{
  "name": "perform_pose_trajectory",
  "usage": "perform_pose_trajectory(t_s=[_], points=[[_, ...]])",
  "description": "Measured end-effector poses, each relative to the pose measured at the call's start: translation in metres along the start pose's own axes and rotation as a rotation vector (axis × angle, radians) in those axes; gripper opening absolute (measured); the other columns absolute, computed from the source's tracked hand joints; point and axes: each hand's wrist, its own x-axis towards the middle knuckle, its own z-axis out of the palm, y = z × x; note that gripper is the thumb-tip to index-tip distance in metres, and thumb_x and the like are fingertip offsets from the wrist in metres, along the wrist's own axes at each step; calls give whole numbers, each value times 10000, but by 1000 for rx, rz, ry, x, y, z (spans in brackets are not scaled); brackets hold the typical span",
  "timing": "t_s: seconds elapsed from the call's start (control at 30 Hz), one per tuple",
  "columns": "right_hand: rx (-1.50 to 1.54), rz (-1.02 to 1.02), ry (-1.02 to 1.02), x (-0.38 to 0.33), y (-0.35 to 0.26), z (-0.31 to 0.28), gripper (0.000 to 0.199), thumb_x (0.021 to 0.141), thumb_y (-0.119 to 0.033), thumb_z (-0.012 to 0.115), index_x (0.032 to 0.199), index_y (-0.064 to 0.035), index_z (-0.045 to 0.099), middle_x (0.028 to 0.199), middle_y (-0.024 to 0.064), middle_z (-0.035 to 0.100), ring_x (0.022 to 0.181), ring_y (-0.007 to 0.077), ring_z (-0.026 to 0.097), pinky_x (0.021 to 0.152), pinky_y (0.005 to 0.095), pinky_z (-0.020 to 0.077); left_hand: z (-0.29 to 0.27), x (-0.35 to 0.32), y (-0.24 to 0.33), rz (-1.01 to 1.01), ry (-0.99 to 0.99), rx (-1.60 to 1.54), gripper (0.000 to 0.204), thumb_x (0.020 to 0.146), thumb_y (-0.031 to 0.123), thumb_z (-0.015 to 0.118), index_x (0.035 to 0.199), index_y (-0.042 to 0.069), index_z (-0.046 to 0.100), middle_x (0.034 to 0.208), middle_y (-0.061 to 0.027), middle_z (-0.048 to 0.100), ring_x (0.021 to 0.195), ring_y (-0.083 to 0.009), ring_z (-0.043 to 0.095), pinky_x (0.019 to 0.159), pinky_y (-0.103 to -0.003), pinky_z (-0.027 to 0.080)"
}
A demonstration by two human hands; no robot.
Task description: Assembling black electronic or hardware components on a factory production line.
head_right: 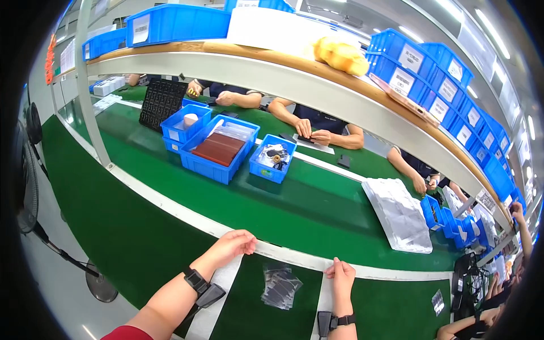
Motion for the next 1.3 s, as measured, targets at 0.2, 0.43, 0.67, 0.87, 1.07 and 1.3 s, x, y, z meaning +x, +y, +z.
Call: perform_pose_trajectory(t_s=[0.2,0.43,0.67,0.87,1.07,1.3], points=[[100,-11,-7,9,1,-10,343,870,-193,511,572,-24,529,542,61,564,517,124,554,466,222,411,10,9,-7,18,26,-48,173,890,159,453,883,21,558,767,-47,558,720,-129,526,694,-257,434],[345,21,-460,3,-16,2,210,851,-167,521,738,-4,590,783,100,618,705,158,577,622,263,466,7,13,-1,37,34,27,172,882,161,473,883,16,566,772,-48,571,715,-119,533,687,-246,437],[37,6,-542,0,-10,9,142,778,-145,639,804,-12,594,774,51,612,672,120,543,642,232,449,10,15,-5,78,-34,274,168,873,163,507,916,12,567,820,-58,592,752,-121,550,720,-247,444],[-511,-345,-580,-18,-40,23,477,540,-245,817,899,-42,577,866,48,477,836,147,481,695,266,410,11,13,-7,96,-120,322,163,866,179,528,915,28,566,829,-50,595,771,-114,550,725,-250,448],[-687,-439,-573,-27,-45,29,540,553,-293,806,959,-42,554,961,105,477,898,256,483,782,327,424,9,17,-8,99,-107,330,148,865,164,529,913,30,569,823,-51,606,756,-119,561,721,-248,451],[-608,-378,-597,-33,-35,29,504,567,-265,800,931,-32,541,975,103,461,874,242,482,753,322,425,2,16,-9,148,-34,241,159,882,162,490,898,25,569,816,-47,593,745,-122,556,713,-249,450]])
